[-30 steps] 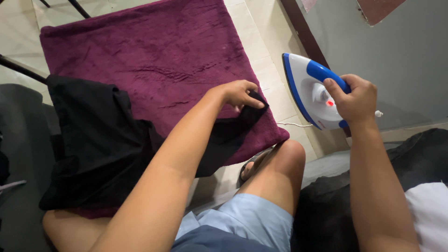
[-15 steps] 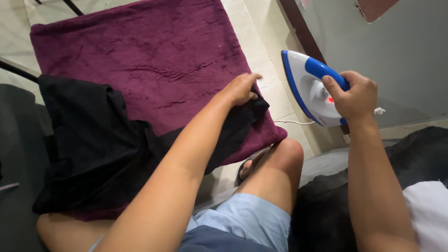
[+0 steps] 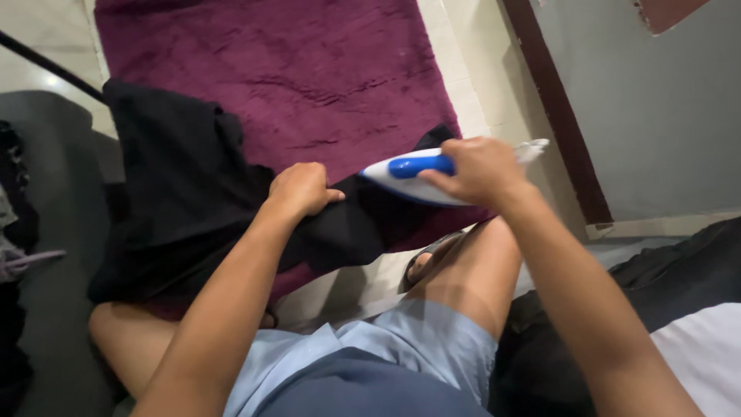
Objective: The person irons a black garment on a purple mat using a handheld electric iron. They repeatedly smooth the fabric, lift and reposition the garment, and continue ironing different sections.
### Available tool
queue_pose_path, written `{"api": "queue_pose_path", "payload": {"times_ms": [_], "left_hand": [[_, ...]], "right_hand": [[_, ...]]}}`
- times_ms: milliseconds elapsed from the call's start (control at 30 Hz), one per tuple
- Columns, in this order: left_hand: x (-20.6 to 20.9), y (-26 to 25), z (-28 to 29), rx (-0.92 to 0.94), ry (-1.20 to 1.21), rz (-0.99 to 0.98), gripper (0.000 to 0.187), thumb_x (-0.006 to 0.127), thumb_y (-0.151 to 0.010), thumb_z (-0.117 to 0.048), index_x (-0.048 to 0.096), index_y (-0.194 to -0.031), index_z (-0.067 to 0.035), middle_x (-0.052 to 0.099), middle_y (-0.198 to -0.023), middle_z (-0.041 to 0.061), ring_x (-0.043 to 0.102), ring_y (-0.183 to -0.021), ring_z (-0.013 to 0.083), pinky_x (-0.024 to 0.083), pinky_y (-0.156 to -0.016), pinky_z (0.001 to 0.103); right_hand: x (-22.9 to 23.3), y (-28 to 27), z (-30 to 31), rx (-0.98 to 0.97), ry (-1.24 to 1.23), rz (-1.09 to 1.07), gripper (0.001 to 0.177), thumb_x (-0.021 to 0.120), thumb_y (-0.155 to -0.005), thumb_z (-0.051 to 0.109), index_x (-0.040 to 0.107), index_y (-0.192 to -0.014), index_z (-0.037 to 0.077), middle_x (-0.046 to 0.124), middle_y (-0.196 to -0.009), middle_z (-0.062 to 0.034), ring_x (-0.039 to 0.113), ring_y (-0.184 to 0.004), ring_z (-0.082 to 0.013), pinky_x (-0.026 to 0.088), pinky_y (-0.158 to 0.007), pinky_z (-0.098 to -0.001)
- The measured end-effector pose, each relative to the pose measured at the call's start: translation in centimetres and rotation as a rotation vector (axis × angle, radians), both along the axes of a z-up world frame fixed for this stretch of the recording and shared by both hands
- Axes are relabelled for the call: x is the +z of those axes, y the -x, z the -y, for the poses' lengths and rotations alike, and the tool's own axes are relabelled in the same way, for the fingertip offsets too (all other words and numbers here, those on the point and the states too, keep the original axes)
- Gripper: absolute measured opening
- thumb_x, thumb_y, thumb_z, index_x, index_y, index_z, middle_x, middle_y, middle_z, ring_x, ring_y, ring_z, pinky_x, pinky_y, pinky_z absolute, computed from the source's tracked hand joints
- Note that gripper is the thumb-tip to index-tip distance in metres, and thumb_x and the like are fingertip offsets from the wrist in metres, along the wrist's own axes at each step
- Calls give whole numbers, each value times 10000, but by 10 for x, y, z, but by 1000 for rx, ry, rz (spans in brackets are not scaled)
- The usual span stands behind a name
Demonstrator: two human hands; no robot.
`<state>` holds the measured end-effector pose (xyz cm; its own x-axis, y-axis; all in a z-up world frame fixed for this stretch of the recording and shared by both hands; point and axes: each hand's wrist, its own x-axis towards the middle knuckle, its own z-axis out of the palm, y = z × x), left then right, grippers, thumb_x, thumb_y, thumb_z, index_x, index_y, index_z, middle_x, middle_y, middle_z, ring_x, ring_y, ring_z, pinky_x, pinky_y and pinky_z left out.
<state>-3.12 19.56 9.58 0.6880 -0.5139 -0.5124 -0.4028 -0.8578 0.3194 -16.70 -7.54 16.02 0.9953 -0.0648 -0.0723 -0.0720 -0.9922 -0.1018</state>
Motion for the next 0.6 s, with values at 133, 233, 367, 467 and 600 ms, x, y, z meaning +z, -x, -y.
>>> {"api": "queue_pose_path", "payload": {"times_ms": [133, 233, 367, 467, 600], "left_hand": [[-5, 0, -17, 15, 44, 26, 340, 842, -796, -400, 815, -950, -98, 763, -979, 168, 722, -993, 353, 564, -867, 474], [-16, -1, -25, 65, 66, 25, 326, 859, -790, -384, 816, -939, -97, 760, -972, 164, 720, -987, 350, 563, -863, 466], [-29, 3, -30, 142, 128, 28, 317, 855, -785, -388, 808, -943, -117, 763, -968, 153, 722, -982, 345, 560, -861, 467], [-30, 3, -32, 112, 145, 36, 308, 853, -785, -386, 813, -937, -120, 765, -972, 152, 725, -991, 341, 562, -865, 463], [-25, 0, -32, 141, 124, 5, 322, 868, -774, -379, 807, -946, -114, 759, -995, 158, 714, -1010, 348, 558, -880, 465]], "right_hand": [[-17, -3, -38, 32, 21, 16, 491, 719, -842, 586, 725, -872, 96, 736, -814, -138, 721, -771, -365, 557, -696, -498], [-19, -1, -30, -74, 40, 78, 494, 712, -863, 592, 732, -872, 99, 735, -824, -142, 726, -783, -356, 561, -706, -491], [-17, 1, -5, -334, 86, 69, 514, 692, -922, 624, 752, -937, 114, 739, -831, -145, 731, -802, -345, 565, -718, -483], [-20, -1, 1, -309, 123, 94, 495, 703, -901, 626, 771, -919, 136, 741, -804, -135, 730, -783, -350, 563, -704, -487], [-26, -3, 2, -25, 100, 116, 462, 721, -838, 605, 779, -852, 146, 733, -746, -129, 732, -746, -352, 561, -660, -493]]}}
